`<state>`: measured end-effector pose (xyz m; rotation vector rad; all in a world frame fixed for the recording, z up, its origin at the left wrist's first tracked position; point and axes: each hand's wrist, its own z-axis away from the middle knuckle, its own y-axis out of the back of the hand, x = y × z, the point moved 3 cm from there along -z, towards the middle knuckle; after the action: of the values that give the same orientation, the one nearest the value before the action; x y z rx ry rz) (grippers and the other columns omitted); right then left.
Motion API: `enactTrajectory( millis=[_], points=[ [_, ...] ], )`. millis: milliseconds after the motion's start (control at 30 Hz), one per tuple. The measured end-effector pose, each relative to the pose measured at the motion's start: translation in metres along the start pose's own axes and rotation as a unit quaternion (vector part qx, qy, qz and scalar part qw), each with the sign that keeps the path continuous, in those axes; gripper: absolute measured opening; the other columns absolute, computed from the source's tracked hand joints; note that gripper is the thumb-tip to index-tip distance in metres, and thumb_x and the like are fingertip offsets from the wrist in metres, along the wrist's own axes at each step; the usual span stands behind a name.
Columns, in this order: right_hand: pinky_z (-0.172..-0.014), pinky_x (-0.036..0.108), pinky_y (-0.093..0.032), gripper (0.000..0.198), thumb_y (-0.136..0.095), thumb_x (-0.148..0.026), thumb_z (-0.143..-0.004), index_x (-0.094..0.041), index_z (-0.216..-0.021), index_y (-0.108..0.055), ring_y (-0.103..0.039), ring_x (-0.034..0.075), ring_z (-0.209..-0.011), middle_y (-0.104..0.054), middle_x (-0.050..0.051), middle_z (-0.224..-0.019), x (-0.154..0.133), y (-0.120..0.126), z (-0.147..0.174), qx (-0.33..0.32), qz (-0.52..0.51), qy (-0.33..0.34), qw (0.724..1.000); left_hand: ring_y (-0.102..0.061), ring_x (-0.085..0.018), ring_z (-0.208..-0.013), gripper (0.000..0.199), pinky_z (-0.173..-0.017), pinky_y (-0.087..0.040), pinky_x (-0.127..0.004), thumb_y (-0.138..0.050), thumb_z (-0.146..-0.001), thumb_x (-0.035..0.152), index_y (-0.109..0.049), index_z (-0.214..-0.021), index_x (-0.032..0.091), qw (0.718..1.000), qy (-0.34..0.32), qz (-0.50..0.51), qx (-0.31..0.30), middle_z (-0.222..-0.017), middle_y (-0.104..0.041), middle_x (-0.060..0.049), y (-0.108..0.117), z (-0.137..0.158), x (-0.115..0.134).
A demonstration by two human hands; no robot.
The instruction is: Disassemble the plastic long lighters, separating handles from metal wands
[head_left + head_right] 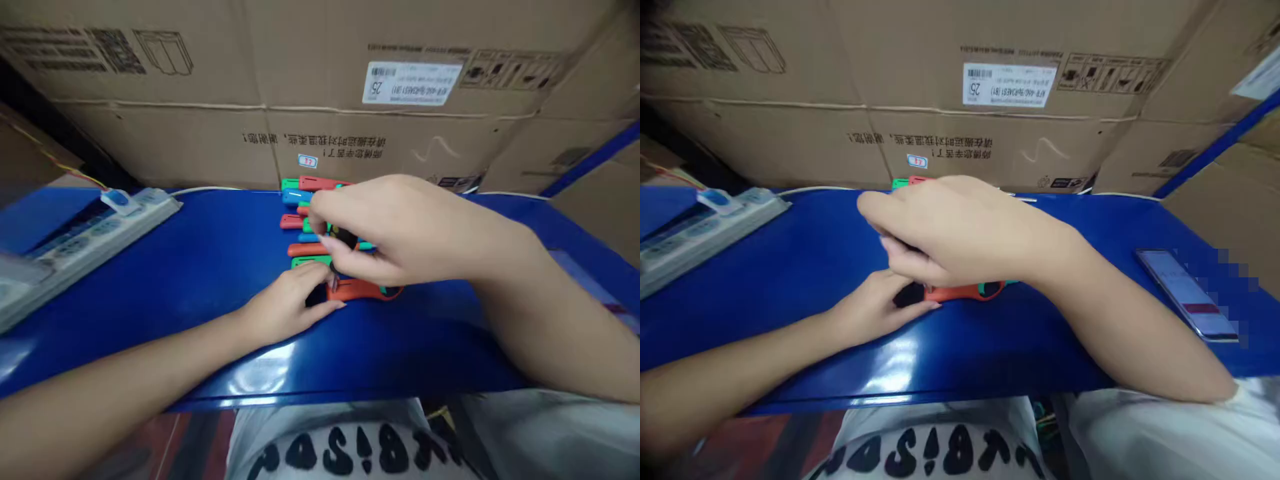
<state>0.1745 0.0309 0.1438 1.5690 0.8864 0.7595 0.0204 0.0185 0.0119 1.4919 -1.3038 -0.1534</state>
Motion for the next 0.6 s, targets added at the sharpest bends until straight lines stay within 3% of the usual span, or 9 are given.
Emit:
enactTrajectory(
  millis=[167,300,433,600],
  points=[
    [-0.06,0.028,-0.034,0.027,-0.042,-0.042,-0.101,-0.02,-0.105,-0.057,-0.055,0.015,-0.069,-0.064,0.001,-0.085,0.0014,0.0,0.0014,0.012,0.03,-0.024,0.999,-0.07,-0.023,-0.09,0.02,-0.081,-0.057,-0.035,-0.069,-0.094,0.033,-0.062,-0.101,0.015,1.0,-0.002,-0.007,0.012,-0.097,-0.071,-0.007,-0.0016,0.0003,-0.0035],
    [-0.062,0.028,-0.035,0.023,-0.041,-0.034,-0.101,-0.021,-0.112,-0.057,-0.058,0.016,-0.075,-0.067,0.002,-0.09,-0.0003,-0.0006,0.0014,0.015,0.015,-0.01,1.0,-0.071,-0.022,-0.089,0.02,-0.08,-0.057,-0.033,-0.07,-0.094,0.031,-0.063,-0.103,0.015,1.0,-0.004,0.003,0.013,-0.097,-0.072,-0.007,-0.0001,-0.0004,-0.0025],
    [-0.064,0.029,-0.037,0.031,-0.04,-0.042,-0.102,-0.019,-0.111,-0.059,-0.06,0.018,-0.077,-0.066,0.003,-0.086,0.0001,-0.0018,0.0011,0.018,0.015,-0.019,1.0,-0.071,-0.024,-0.089,0.022,-0.079,-0.058,-0.036,-0.069,-0.095,0.034,-0.064,-0.103,0.015,1.0,-0.006,-0.014,0.015,-0.097,-0.073,-0.008,0.0,-0.0009,-0.0024],
    [-0.068,0.03,-0.04,0.028,-0.041,-0.037,-0.101,-0.021,-0.117,-0.058,-0.061,0.018,-0.081,-0.068,0.002,-0.093,0.0007,-0.0023,0.001,0.014,-0.009,-0.017,1.0,-0.071,-0.022,-0.088,0.02,-0.08,-0.058,-0.035,-0.068,-0.095,0.035,-0.063,-0.102,0.016,1.0,0.0,0.0,0.015,-0.096,-0.072,-0.006,-0.0017,-0.0002,-0.0041]
  ],
)
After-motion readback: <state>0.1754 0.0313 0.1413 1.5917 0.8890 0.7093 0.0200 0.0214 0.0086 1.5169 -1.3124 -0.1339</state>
